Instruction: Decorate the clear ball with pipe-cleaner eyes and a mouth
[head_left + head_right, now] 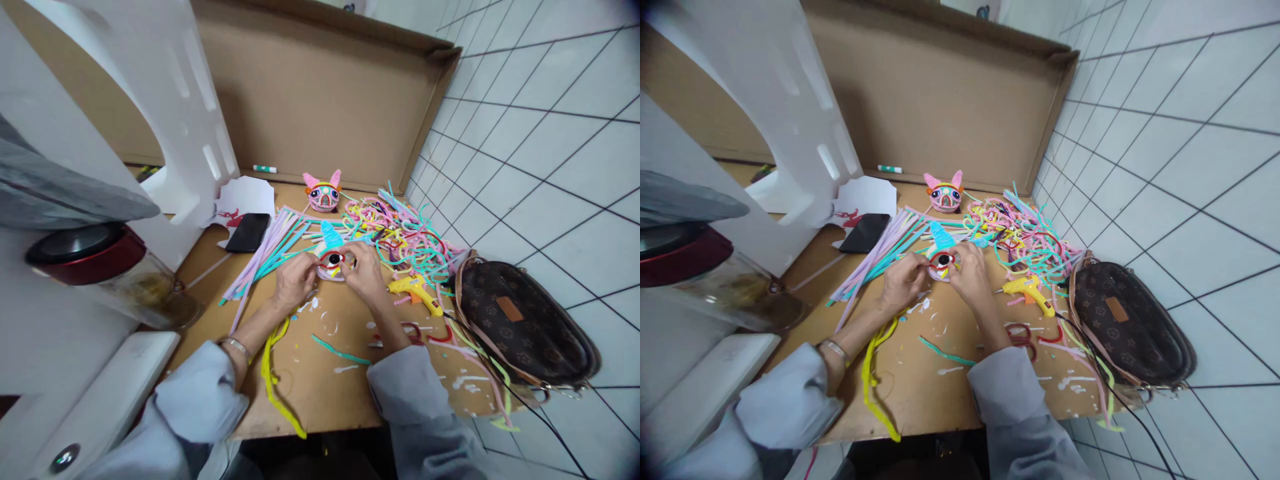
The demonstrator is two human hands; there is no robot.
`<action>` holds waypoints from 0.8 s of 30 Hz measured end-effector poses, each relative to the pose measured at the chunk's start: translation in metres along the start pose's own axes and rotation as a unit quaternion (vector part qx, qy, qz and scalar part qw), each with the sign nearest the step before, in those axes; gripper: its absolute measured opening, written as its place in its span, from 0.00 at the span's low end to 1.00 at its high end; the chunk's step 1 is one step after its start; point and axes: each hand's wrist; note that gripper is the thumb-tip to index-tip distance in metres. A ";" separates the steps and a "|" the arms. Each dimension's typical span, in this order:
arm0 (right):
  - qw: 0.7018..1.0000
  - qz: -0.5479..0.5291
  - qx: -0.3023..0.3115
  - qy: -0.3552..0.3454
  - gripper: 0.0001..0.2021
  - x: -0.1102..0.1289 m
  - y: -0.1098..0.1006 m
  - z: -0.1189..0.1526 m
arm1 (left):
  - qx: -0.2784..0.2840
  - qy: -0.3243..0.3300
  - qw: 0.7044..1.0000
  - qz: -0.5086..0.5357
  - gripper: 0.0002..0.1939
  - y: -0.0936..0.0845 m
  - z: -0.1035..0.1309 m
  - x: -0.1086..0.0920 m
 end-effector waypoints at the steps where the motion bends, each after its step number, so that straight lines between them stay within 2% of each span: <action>1: 1.000 0.000 -0.001 0.000 0.10 0.000 0.000 0.000 | -0.001 0.008 1.000 -0.011 0.09 -0.001 -0.001 0.000; 6: 1.000 -0.001 0.001 -0.002 0.10 -0.001 0.001 0.000 | 0.019 0.061 0.996 -0.062 0.09 -0.005 -0.004 -0.002; 14: 1.000 0.004 -0.006 -0.001 0.11 -0.004 0.003 0.000 | 0.035 0.077 0.992 -0.089 0.09 -0.010 -0.003 -0.003; 24: 1.000 0.009 -0.006 -0.004 0.10 0.000 0.002 0.002 | 0.026 0.001 0.999 -0.030 0.10 -0.010 0.000 -0.004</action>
Point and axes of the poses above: each hand's wrist, its own z-axis away from the middle knuckle, its own y-axis out of the palm, x = y × z, and after that the axes turned 13 degrees about y, right-handed
